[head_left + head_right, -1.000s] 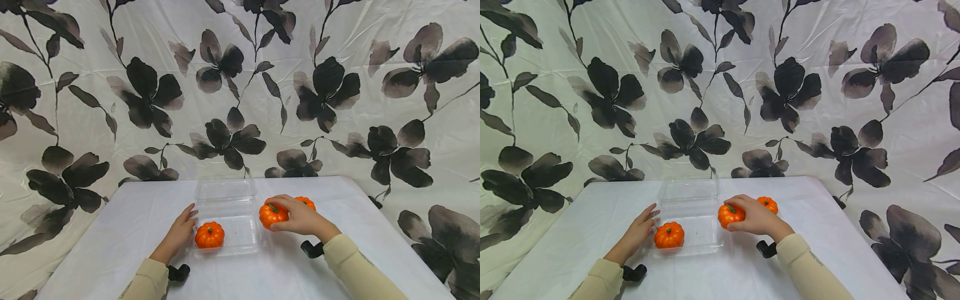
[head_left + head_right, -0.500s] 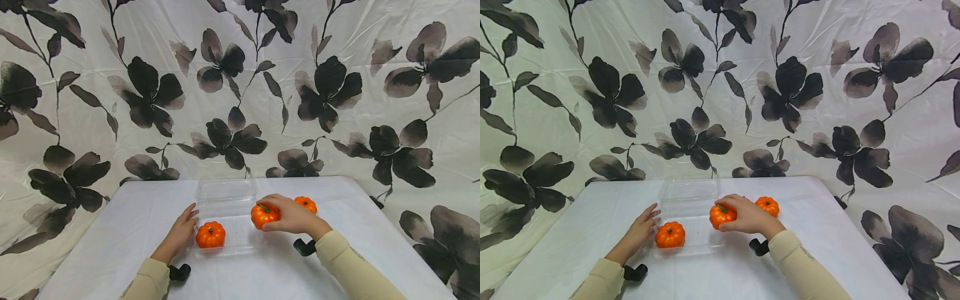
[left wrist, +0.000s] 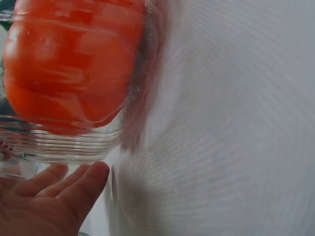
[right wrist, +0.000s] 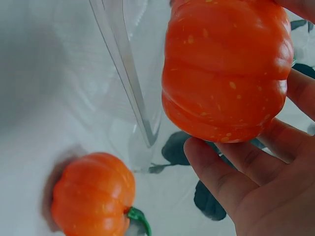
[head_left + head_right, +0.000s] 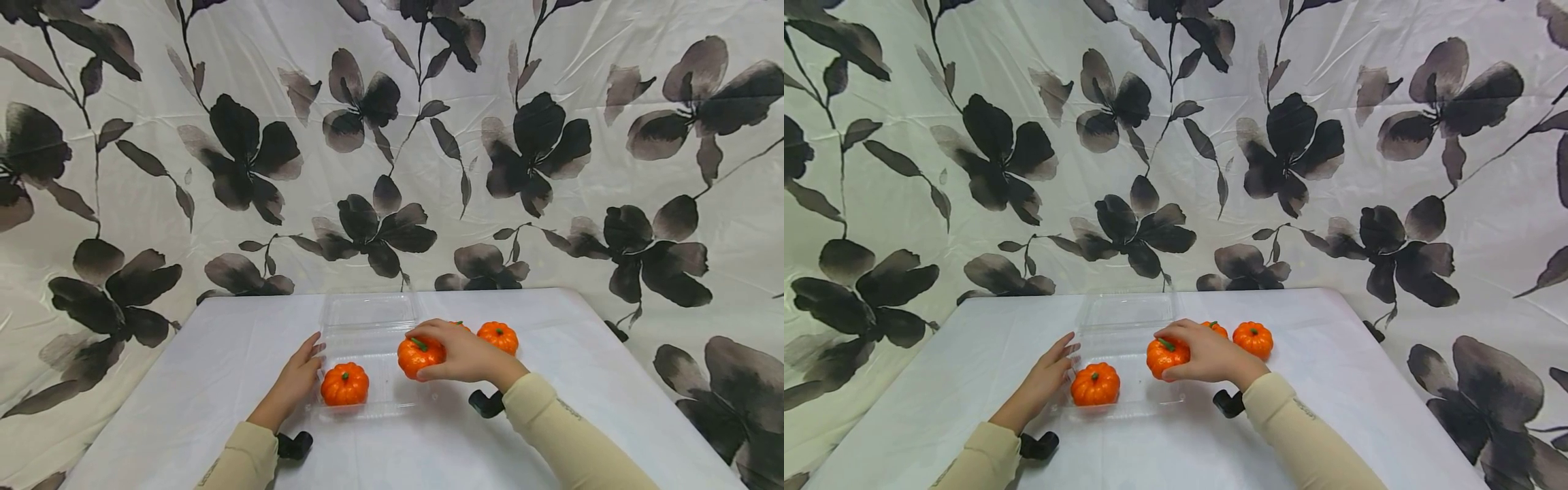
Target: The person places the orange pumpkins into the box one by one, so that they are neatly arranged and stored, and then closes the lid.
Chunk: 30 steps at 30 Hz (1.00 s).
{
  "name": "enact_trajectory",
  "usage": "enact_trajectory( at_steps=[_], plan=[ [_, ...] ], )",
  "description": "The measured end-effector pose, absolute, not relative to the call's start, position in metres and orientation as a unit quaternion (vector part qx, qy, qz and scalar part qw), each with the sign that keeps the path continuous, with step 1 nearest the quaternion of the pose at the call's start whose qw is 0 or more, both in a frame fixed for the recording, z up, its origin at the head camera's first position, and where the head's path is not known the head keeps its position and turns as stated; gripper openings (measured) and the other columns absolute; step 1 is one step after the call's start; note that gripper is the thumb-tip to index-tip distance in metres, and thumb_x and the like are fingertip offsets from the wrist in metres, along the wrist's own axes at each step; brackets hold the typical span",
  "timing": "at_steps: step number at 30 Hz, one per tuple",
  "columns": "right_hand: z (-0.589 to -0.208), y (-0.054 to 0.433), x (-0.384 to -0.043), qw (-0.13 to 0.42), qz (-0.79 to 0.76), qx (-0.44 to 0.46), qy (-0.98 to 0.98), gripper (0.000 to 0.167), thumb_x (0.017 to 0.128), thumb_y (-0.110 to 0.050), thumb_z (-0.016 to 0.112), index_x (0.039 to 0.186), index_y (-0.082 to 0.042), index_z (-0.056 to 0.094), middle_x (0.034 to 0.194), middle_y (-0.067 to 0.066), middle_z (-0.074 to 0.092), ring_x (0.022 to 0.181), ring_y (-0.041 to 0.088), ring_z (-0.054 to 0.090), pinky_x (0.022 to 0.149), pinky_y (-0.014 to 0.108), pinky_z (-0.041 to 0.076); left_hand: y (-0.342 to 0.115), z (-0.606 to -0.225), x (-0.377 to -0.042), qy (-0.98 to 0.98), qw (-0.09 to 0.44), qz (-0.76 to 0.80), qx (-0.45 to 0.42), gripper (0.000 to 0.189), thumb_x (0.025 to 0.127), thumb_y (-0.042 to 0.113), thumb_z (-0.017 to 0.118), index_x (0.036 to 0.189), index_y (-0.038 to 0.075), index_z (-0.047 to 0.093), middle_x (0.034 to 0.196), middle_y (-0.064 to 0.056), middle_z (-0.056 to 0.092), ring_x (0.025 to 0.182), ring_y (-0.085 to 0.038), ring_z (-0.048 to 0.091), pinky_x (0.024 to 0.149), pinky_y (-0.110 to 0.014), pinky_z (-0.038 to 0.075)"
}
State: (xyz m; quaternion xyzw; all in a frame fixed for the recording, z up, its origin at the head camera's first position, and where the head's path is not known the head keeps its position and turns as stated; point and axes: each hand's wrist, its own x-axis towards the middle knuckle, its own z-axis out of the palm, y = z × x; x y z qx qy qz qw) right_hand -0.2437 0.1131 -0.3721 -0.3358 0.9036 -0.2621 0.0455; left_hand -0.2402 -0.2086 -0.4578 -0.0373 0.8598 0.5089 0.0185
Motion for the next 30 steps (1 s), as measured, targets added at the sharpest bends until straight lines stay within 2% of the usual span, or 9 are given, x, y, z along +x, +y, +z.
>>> enact_trajectory(
  at_steps=[10,17,30],
  plan=[
    [-0.377,0.101,-0.244,0.055,-0.248,-0.346,0.904,0.062,0.079,-0.047,0.071,0.137,-0.035,0.051,0.142,-0.01,0.048,0.123,0.015,0.052,0.101,0.041,0.046,-0.209,-0.457,-0.238,0.859,0.018,0.511,-0.033,0.06,0.098,0.014,0.035,0.155,0.012,0.018,0.154,-0.021,0.035,0.138,-0.041,0.039,0.11,-0.057,0.035],
    [-0.383,0.09,-0.246,0.06,-0.236,-0.354,0.903,0.063,0.08,-0.046,0.07,0.139,-0.033,0.05,0.141,-0.009,0.048,0.123,0.016,0.051,0.104,0.041,0.045,-0.209,-0.458,-0.239,0.857,0.019,0.514,-0.036,0.06,0.098,0.014,0.035,0.155,0.012,0.017,0.154,-0.02,0.034,0.137,-0.041,0.04,0.108,-0.056,0.039],
    [-0.394,0.077,-0.248,0.071,-0.218,-0.367,0.901,0.06,0.082,-0.042,0.068,0.138,-0.03,0.052,0.141,-0.004,0.049,0.124,0.019,0.051,0.104,0.043,0.046,-0.21,-0.46,-0.24,0.859,0.015,0.511,-0.031,0.059,0.098,0.015,0.035,0.155,0.012,0.018,0.154,-0.021,0.035,0.135,-0.041,0.043,0.109,-0.057,0.038]
  ],
)
